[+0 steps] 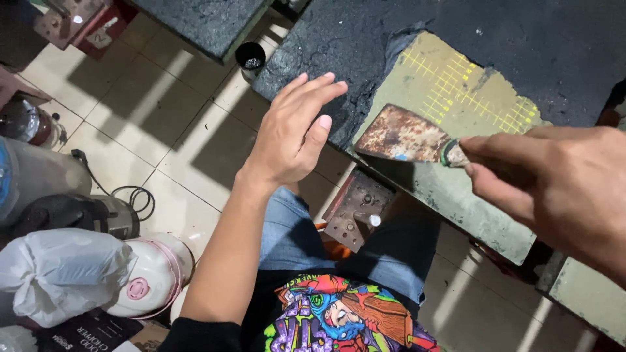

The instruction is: The person uses a metal scraper to remove a layer of material or residue from a green gridded surface on a workbench.

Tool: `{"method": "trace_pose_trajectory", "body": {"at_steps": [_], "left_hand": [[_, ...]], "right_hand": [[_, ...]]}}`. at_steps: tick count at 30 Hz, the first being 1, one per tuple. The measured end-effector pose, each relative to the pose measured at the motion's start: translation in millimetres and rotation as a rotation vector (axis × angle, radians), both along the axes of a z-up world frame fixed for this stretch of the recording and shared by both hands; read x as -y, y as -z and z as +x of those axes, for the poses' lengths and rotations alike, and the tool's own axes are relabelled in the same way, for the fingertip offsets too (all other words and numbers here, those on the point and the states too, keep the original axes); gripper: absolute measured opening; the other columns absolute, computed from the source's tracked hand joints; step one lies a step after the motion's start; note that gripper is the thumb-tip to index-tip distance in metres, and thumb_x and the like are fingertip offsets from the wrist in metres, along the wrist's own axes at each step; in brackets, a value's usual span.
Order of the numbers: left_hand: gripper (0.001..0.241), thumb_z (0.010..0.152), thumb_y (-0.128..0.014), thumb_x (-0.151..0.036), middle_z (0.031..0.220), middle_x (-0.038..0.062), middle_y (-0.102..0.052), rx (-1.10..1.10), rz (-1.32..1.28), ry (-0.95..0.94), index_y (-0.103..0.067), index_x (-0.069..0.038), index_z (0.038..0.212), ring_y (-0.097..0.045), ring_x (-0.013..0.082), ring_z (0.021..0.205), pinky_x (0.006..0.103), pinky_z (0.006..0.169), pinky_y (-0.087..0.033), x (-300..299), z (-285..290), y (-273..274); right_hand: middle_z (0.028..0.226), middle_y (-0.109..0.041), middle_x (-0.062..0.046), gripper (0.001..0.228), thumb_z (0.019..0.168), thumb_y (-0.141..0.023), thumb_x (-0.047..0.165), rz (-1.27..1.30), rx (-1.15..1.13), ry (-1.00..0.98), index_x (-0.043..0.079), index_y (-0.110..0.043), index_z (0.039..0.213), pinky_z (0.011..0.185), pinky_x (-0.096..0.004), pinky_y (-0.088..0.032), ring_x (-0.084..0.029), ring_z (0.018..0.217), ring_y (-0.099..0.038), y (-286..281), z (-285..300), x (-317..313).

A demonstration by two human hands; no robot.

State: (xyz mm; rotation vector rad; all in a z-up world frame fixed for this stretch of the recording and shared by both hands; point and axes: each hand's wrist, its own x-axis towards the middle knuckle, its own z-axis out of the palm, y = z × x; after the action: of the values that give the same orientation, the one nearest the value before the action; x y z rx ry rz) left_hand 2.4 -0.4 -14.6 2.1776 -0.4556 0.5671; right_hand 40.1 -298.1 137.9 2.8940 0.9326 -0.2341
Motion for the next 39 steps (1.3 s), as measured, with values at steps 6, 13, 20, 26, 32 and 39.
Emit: {"method": "trace_pose_trajectory", "body": {"at_steps": [6,13,20,26,32,39], "left_hand": [[0.057,0.112,-0.023,-0.039,0.144,0.017,-0.063,-0.023,-0.011,0.029,-0.055,-0.001,0.141,-0.053,0.0350,0.143,0.0552,0.127,-0.032,-3.8,-1.3,-3.0],[0.058,0.112,-0.024,-0.041,0.146,0.019,-0.061,-0.035,-0.135,0.051,-0.055,-0.002,0.142,-0.053,0.0355,0.145,0.0562,0.129,-0.033,-3.8,-3.5,-7.5],[0.058,0.112,-0.024,-0.040,0.146,0.020,-0.060,-0.020,-0.119,0.044,-0.055,-0.002,0.141,-0.053,0.0363,0.144,0.0559,0.129,-0.034,-3.5,-3.2,-7.6],[0.055,0.112,-0.026,-0.037,0.145,0.019,-0.061,-0.022,-0.098,0.006,-0.056,-0.003,0.141,-0.054,0.0352,0.143,0.0544,0.128,-0.033,0.4,-2.7,-5.7],[0.060,0.111,-0.022,-0.040,0.139,0.016,-0.067,-0.028,0.099,-0.025,-0.058,-0.001,0.139,-0.054,0.0349,0.140,0.0537,0.123,-0.029,3.2,1.7,-1.2],[0.058,0.112,-0.024,-0.039,0.141,0.017,-0.066,0.003,0.043,-0.011,-0.057,-0.001,0.139,-0.057,0.0349,0.140,0.0547,0.125,-0.032,2.5,0.6,0.5]], "right_hand": [[0.085,-0.077,0.007,0.034,0.095,-0.061,0.054,-0.151,0.119,-0.053,0.043,-0.071,0.126,0.061,-0.032,-0.057,-0.017,0.076,-0.077,4.9,2.1,0.8],[0.091,-0.078,0.007,0.027,0.094,-0.066,0.056,-0.141,0.222,-0.116,0.046,-0.073,0.118,0.062,-0.032,-0.060,-0.013,0.078,-0.077,11.9,2.0,0.0],[0.089,-0.079,0.009,0.035,0.099,-0.052,0.059,-0.165,0.104,0.062,0.049,-0.069,0.128,0.062,-0.037,-0.056,-0.018,0.090,-0.077,4.1,-4.2,-6.4],[0.114,-0.081,-0.001,0.034,0.093,-0.069,0.032,0.329,-0.299,0.305,0.023,-0.079,0.124,0.057,-0.035,-0.046,-0.018,0.070,-0.069,13.8,7.1,-4.2],[0.106,-0.080,-0.008,0.036,0.090,-0.073,0.032,0.229,-0.069,0.037,0.018,-0.080,0.123,0.083,-0.036,-0.061,-0.019,0.095,-0.077,10.0,-0.5,18.9],[0.104,-0.080,-0.003,0.039,0.094,-0.064,0.047,0.052,0.026,-0.028,0.027,-0.077,0.126,0.076,-0.038,-0.059,-0.023,0.097,-0.076,10.6,-1.0,13.8]]}}
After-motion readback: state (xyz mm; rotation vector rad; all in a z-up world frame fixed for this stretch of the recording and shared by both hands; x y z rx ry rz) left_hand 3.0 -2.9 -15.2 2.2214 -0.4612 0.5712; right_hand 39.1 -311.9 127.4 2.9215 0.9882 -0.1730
